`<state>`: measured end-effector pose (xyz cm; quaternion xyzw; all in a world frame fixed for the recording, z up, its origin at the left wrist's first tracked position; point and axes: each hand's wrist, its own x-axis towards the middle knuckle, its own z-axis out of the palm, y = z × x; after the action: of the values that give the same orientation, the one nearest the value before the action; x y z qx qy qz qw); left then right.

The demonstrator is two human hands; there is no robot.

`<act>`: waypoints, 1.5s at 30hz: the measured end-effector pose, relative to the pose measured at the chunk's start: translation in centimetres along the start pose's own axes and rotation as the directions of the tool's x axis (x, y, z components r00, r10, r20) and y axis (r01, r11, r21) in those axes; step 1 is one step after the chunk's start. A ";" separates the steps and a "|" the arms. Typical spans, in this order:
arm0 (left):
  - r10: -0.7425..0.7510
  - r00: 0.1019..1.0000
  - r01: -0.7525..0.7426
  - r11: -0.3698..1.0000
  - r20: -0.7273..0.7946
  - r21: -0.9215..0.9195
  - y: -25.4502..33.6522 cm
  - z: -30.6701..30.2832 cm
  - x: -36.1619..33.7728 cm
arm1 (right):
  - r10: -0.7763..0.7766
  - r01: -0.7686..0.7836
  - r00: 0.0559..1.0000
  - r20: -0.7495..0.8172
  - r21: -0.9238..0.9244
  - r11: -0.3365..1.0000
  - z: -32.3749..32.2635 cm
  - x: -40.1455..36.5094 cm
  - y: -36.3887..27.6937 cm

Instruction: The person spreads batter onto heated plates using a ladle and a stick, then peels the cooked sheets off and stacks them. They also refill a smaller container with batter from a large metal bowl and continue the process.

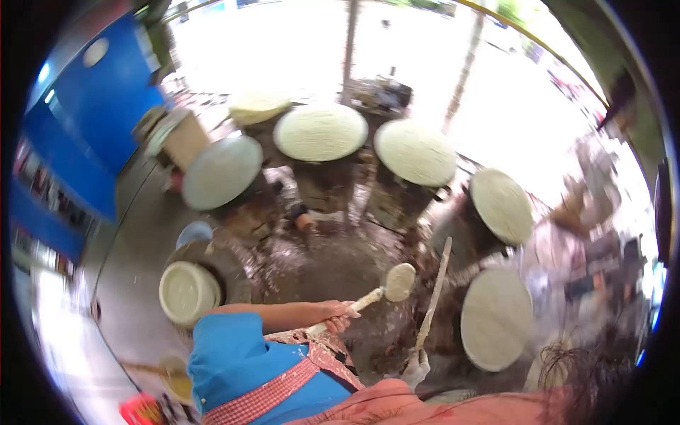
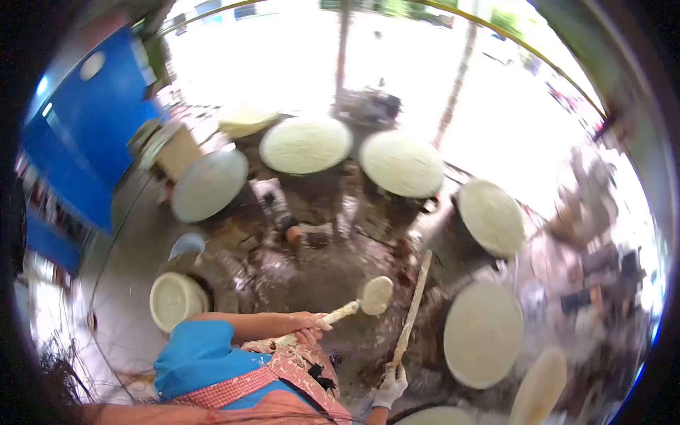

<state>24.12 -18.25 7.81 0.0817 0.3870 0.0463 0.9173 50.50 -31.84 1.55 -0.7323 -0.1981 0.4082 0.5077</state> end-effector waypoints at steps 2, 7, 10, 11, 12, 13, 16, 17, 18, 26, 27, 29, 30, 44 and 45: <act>0.197 0.979 -0.201 0.975 -0.049 -0.099 -2.4 -4.0 -4.1 | -0.048 0.079 0.971 0.236 -0.125 0.989 2.7 2.5 -2.1; 0.555 0.738 -0.657 0.720 -0.384 -0.223 -12.2 -9.1 -13.9 | -0.233 0.551 0.701 0.674 -0.305 0.777 15.7 4.2 -5.7; 0.603 0.553 -0.810 0.551 -0.576 -0.201 -18.7 -13.1 -18.3 | -0.121 0.694 0.495 0.860 -0.309 0.650 26.1 0.3 -6.2; 0.649 0.427 -0.879 0.462 -0.630 -0.120 -20.4 -14.6 -19.6 | -0.079 0.758 0.415 0.907 -0.296 0.580 29.9 -1.9 -6.4; 0.675 0.302 -0.923 0.384 -0.673 -0.029 -22.5 -14.1 -20.8 | -0.141 0.872 0.252 0.957 -0.161 0.461 31.7 -4.1 -7.7; 0.665 0.288 -0.929 0.368 -0.689 -0.033 -23.4 -16.4 -21.8 | -0.191 0.946 0.077 0.979 -0.011 0.324 35.3 -6.3 -8.5; 0.514 0.388 -0.911 0.086 -0.765 -0.404 -27.8 -24.5 -22.8 | -0.104 0.992 -0.090 0.990 0.098 0.076 43.6 -14.3 -8.8; 0.511 0.393 -0.903 0.058 -0.764 -0.426 -28.6 -27.4 -22.5 | -0.025 0.976 -0.175 0.984 0.170 -0.136 45.8 -16.7 -8.4; 0.441 0.333 -0.939 0.074 -0.834 -0.336 -29.2 -30.6 -21.7 | 0.066 0.907 -0.249 0.966 0.256 -0.335 47.5 -18.8 -7.8; 0.124 0.171 -0.934 0.337 -0.977 -0.120 -30.0 -36.7 -19.3 | 0.255 0.907 -0.293 0.921 0.353 -0.232 49.3 -21.1 -4.7; 0.215 0.225 -0.965 0.187 -0.950 -0.186 -29.3 -36.4 -19.6 | 0.290 0.885 -0.314 0.904 0.390 -0.256 49.2 -20.1 -3.1; 0.295 0.256 -0.966 0.035 -0.921 -0.257 -28.4 -34.9 -20.9 | 0.348 0.912 -0.262 0.900 0.349 -0.214 48.7 -19.5 -2.1; 0.404 0.479 -0.780 -0.212 -0.780 -0.589 -27.9 -33.8 -22.3 | 0.361 0.950 -0.200 0.911 0.270 -0.157 47.9 -19.6 -2.7; 0.414 -0.432 -0.894 -0.081 -0.801 0.440 -18.1 -4.6 -48.3 | -0.509 0.612 -0.671 0.539 0.791 0.032 57.5 -27.2 -22.0; 0.428 -0.458 -0.875 -0.066 -0.779 0.479 -18.1 -4.0 -49.7 | -0.543 0.626 -0.644 0.539 0.779 0.030 57.6 -28.6 -23.9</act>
<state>-12.95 -42.97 36.66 0.0775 0.5701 0.7866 0.2242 -9.36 -8.78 25.88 0.0494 -0.9025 0.2375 0.3559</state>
